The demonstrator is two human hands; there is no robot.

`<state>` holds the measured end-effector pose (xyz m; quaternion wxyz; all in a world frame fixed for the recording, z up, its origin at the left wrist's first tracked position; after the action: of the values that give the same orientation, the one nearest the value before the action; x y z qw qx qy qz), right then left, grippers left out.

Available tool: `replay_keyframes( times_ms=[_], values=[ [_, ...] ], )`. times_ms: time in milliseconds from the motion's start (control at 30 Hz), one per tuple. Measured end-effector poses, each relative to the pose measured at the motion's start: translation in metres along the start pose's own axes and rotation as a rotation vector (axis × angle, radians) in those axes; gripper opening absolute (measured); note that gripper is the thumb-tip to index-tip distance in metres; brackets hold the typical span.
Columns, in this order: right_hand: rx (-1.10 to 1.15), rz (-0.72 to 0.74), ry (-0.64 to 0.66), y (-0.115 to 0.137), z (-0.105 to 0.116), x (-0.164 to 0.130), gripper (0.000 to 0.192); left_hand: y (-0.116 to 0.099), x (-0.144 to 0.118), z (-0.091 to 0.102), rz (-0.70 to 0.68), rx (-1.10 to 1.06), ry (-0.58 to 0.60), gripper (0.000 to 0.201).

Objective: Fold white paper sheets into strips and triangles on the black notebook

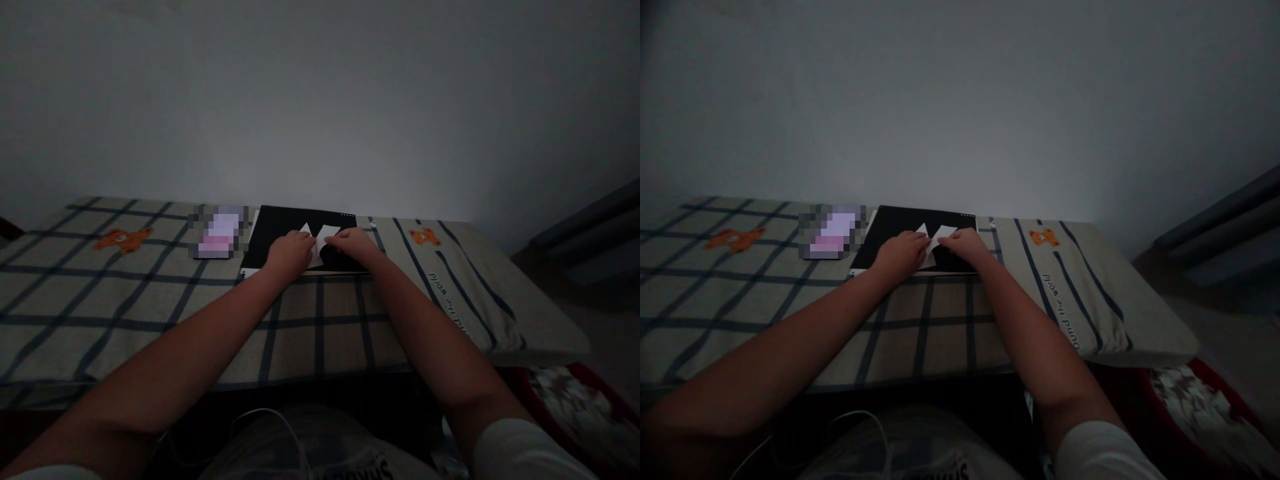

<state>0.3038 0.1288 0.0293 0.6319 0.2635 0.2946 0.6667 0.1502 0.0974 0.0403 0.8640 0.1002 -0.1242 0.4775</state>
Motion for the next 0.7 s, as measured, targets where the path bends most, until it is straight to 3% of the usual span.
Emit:
replay_keyframes(
  times_ms=[400, 700],
  values=[
    [-0.087, 0.033, -0.084, -0.0010, 0.0015, 0.0026, 0.018, 0.0074, 0.0000, 0.0021, -0.001, -0.033, 0.022, 0.033],
    [-0.088, 0.021, -0.031, -0.0004, 0.0003, 0.0013, 0.030, 0.0078, 0.0003, -0.0023, 0.012, 0.006, 0.057, 0.037]
  ],
)
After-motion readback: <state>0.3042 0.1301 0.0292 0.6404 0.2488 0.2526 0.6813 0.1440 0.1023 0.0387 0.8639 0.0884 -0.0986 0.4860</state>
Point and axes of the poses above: each hand's wrist, its own x-axis towards the middle knuckle, its own z-axis out of the back of the hand, y = z × x, the point moved 6 cm from there along x, towards the middle knuckle
